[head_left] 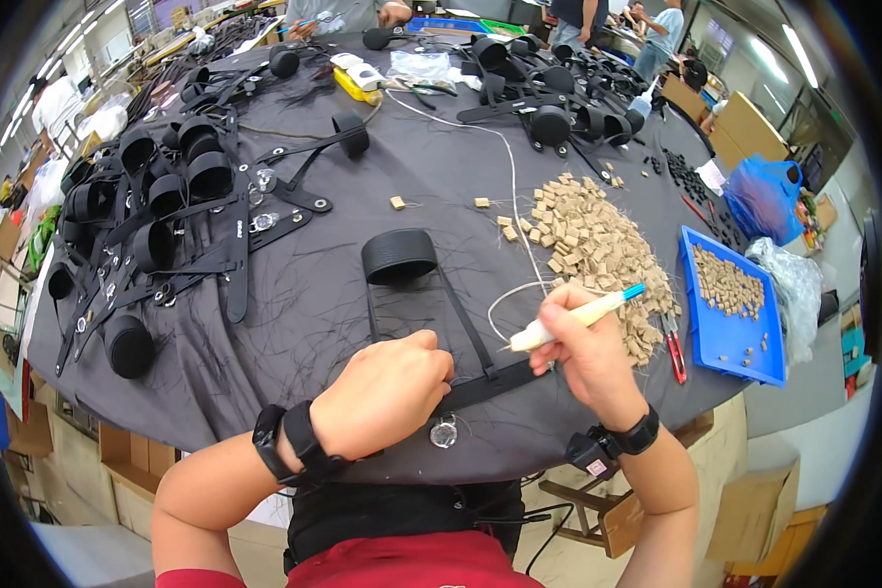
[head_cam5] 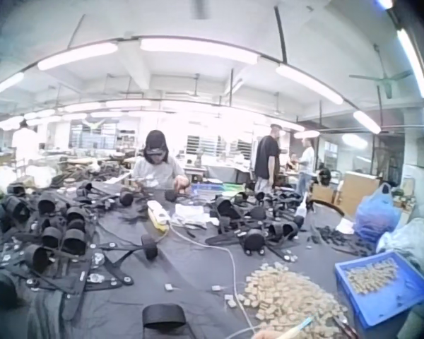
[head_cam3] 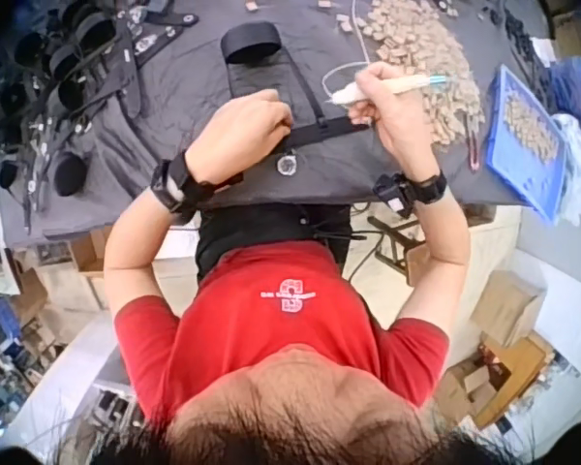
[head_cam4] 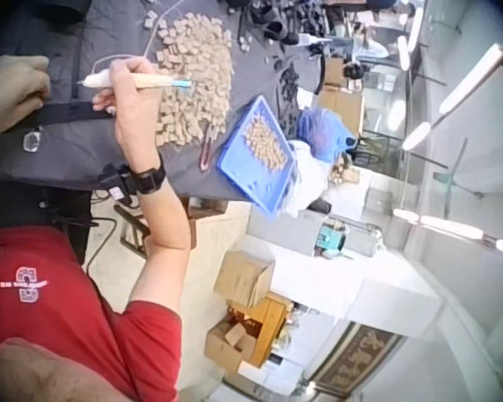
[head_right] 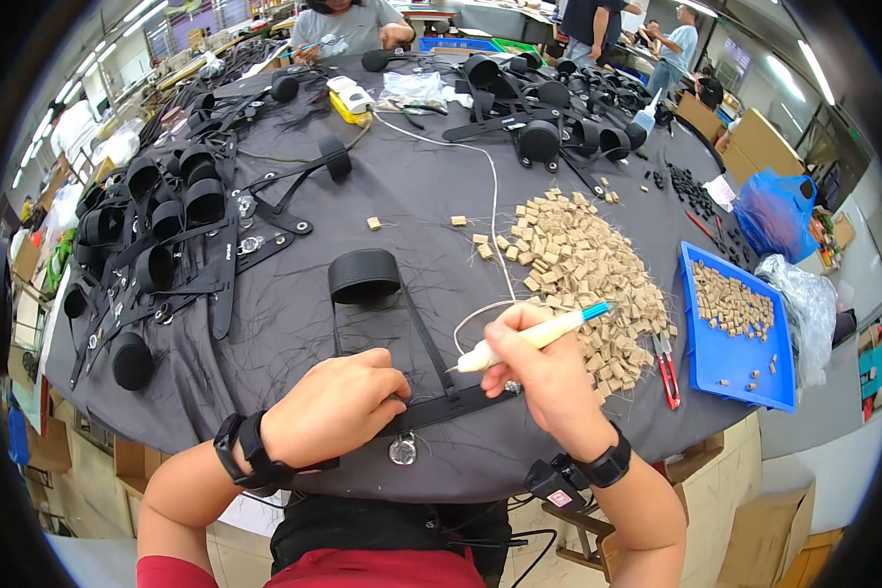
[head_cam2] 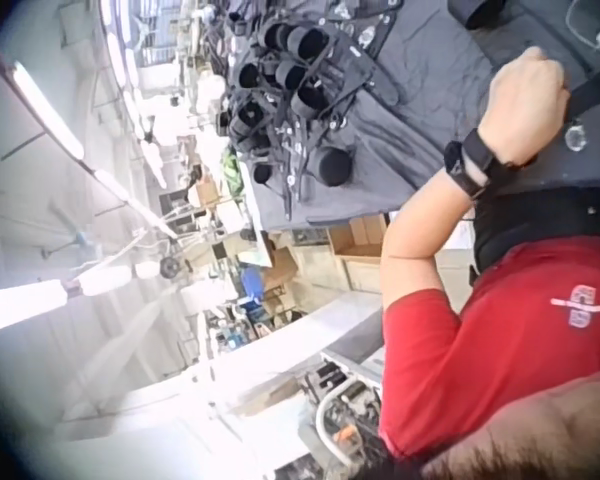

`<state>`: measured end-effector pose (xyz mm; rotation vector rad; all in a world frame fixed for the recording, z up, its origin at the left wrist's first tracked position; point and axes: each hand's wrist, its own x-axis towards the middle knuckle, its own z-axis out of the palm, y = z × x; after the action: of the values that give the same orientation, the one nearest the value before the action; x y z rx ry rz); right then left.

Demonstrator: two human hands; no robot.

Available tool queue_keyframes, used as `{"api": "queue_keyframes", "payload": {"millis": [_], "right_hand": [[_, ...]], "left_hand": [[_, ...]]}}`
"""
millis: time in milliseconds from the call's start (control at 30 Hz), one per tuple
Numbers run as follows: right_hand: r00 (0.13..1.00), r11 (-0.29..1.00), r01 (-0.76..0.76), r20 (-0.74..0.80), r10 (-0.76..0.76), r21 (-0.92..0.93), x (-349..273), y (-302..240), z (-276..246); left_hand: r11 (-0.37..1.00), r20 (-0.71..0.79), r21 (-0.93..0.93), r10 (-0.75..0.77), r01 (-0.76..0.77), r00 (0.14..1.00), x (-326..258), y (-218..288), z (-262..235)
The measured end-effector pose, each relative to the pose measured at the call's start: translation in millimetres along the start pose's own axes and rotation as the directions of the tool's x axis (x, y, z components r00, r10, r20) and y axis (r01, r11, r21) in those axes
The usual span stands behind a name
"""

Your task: The person uses a white marker to apply ink to the edges of black fabric straps and circular pads on a table. They then use red scissors to trim excess material from the pads. The person handles multiple harness components, moving them around the workspace.

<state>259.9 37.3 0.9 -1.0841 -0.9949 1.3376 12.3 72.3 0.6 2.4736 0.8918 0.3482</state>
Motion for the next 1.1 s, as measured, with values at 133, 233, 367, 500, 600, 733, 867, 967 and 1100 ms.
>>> {"api": "queue_keyframes", "payload": {"millis": [133, 233, 367, 500, 600, 733, 867, 967, 1100], "right_hand": [[0.996, 0.994, -0.042, 0.078, 0.050, -0.103, -3.1, 18.6, 0.6], [0.986, 0.981, 0.022, 0.168, 0.011, -0.191, -2.7, 21.6, 10.2], [0.972, 0.950, 0.092, 0.234, -0.021, -0.297, 0.3, 26.8, 19.3], [0.967, 0.912, 0.124, 0.252, -0.023, -0.391, 3.7, 29.6, 21.9], [0.961, 0.887, 0.171, 0.271, -0.055, -0.428, 3.6, 27.1, 25.6], [0.964, 0.888, 0.157, 0.263, -0.042, -0.431, 4.6, 28.2, 27.6], [0.973, 0.893, 0.169, 0.216, -0.084, -0.418, 3.5, 35.0, 26.3], [0.967, 0.876, 0.221, 0.213, -0.140, -0.428, 2.4, 32.4, 25.9], [0.966, 0.958, 0.250, 0.098, -0.238, -0.139, 2.6, 31.0, 20.4]], "left_hand": [[0.998, 0.125, 0.008, -0.058, 0.058, 0.990, 8.5, -6.4, -1.5], [0.995, 0.153, -0.036, -0.082, 0.089, 0.985, 2.6, -15.0, -4.2], [0.979, 0.094, -0.146, -0.131, 0.144, 0.987, -3.3, -18.8, -3.5], [0.960, 0.022, -0.225, -0.164, 0.165, 0.986, -5.8, -20.2, 1.7], [0.957, -0.007, -0.246, -0.163, 0.156, 0.987, -6.9, -20.3, 4.1], [0.951, -0.018, -0.266, -0.167, 0.156, 0.986, -7.5, -19.7, 4.5], [0.952, -0.030, -0.270, -0.157, 0.143, 0.987, -8.1, -20.1, 4.5], [0.939, -0.019, -0.308, -0.167, 0.154, 0.986, -8.1, -21.0, 5.0], [0.966, 0.029, -0.227, -0.118, 0.122, 0.993, -8.8, -20.1, -0.8]]}}
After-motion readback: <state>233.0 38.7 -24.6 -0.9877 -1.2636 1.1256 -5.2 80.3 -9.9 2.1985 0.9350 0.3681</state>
